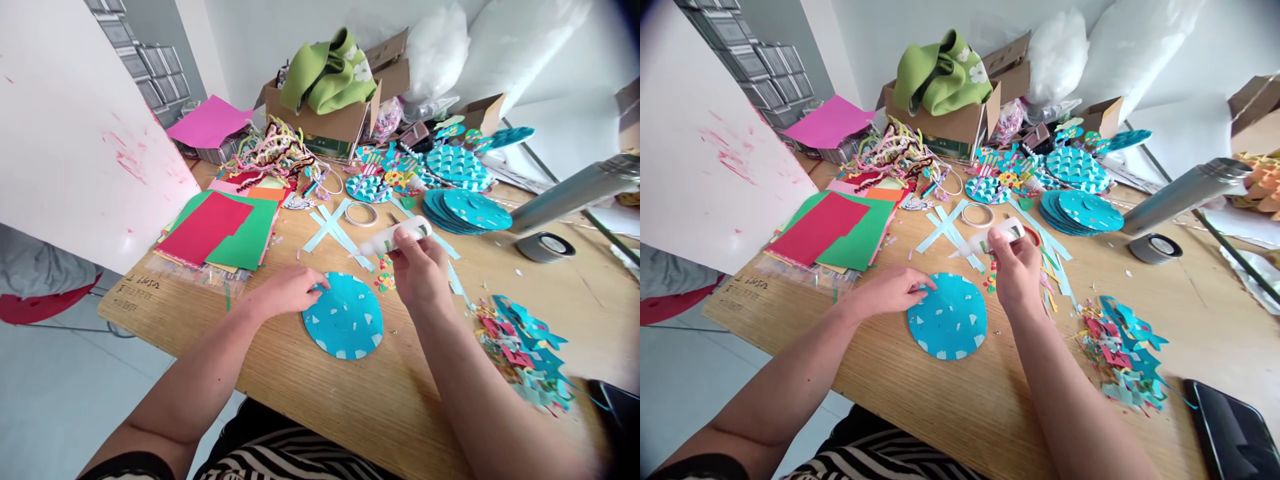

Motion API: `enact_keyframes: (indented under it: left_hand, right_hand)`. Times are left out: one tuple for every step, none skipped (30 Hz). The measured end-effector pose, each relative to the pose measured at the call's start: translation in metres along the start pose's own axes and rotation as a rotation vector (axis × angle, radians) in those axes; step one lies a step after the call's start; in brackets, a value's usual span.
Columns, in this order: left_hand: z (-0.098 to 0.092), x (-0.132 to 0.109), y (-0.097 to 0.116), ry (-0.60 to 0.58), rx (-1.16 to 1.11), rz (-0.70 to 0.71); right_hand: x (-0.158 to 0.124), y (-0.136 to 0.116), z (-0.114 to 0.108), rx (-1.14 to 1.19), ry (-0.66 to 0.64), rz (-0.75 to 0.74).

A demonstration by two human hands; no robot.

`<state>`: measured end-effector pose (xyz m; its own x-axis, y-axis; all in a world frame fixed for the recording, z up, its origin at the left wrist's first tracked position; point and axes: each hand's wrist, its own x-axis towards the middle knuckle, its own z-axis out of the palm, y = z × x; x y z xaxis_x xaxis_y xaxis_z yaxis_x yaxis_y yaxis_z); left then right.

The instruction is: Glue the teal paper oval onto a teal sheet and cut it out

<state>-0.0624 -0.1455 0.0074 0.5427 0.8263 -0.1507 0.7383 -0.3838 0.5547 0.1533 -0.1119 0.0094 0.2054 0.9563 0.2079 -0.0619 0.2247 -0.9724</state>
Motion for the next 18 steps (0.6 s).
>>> enact_keyframes:
  left_hand:
    - [0.0, 0.001, -0.002, 0.026, 0.005, -0.052]
    - [-0.001, 0.002, -0.005, 0.055, 0.01, -0.11]
    - [-0.002, 0.002, -0.007, 0.089, 0.017, -0.166]
    - [-0.003, 0.003, -0.01, 0.119, 0.024, -0.212]
    - [-0.003, 0.003, -0.012, 0.143, 0.029, -0.246]
    - [-0.004, 0.003, -0.014, 0.156, 0.029, -0.267]
    - [-0.004, 0.003, -0.015, 0.159, 0.022, -0.277]
    - [-0.004, 0.003, -0.015, 0.154, 0.008, -0.281]
    - [-0.004, 0.004, -0.014, 0.141, -0.011, -0.28]
    - [-0.004, 0.004, -0.014, 0.127, -0.027, -0.281]
    - [-0.004, 0.004, -0.013, 0.114, -0.038, -0.286]
    - [-0.003, 0.005, -0.012, 0.104, -0.045, -0.291]
    - [-0.003, 0.006, -0.012, 0.095, -0.047, -0.297]
    - [-0.003, 0.007, -0.012, 0.084, -0.05, -0.302]
    - [-0.003, 0.008, -0.012, 0.074, -0.056, -0.306]
    - [-0.003, 0.009, -0.013, 0.066, -0.065, -0.308]
    - [-0.004, 0.01, -0.014, 0.057, -0.078, -0.306]
    - [-0.003, 0.01, -0.016, 0.051, -0.092, -0.302]
  right_hand:
    - [-0.004, 0.0, 0.003, -0.032, -0.026, -0.003]
    - [-0.009, 0.001, 0.006, -0.069, -0.056, -0.003]
    - [-0.014, 0.002, 0.01, -0.111, -0.094, -0.001]
    - [-0.019, 0.003, 0.013, -0.161, -0.14, -0.003]
    - [-0.024, 0.003, 0.017, -0.216, -0.189, -0.016]
    - [-0.029, 0.003, 0.019, -0.274, -0.24, -0.038]
    - [-0.032, 0.003, 0.021, -0.329, -0.289, -0.071]
    - [-0.036, 0.003, 0.023, -0.379, -0.334, -0.111]
    - [-0.038, 0.002, 0.024, -0.423, -0.369, -0.15]
    - [-0.04, 0.001, 0.025, -0.463, -0.393, -0.185]
    - [-0.042, 0.0, 0.025, -0.498, -0.409, -0.214]
    - [-0.043, -0.001, 0.026, -0.529, -0.419, -0.24]
    - [-0.044, -0.002, 0.026, -0.555, -0.429, -0.261]
    - [-0.045, -0.002, 0.027, -0.576, -0.442, -0.28]
    - [-0.047, -0.003, 0.028, -0.593, -0.457, -0.297]
    - [-0.049, -0.003, 0.029, -0.607, -0.477, -0.31]
    - [-0.05, -0.004, 0.03, -0.617, -0.498, -0.322]
    - [-0.052, -0.004, 0.031, -0.622, -0.517, -0.333]
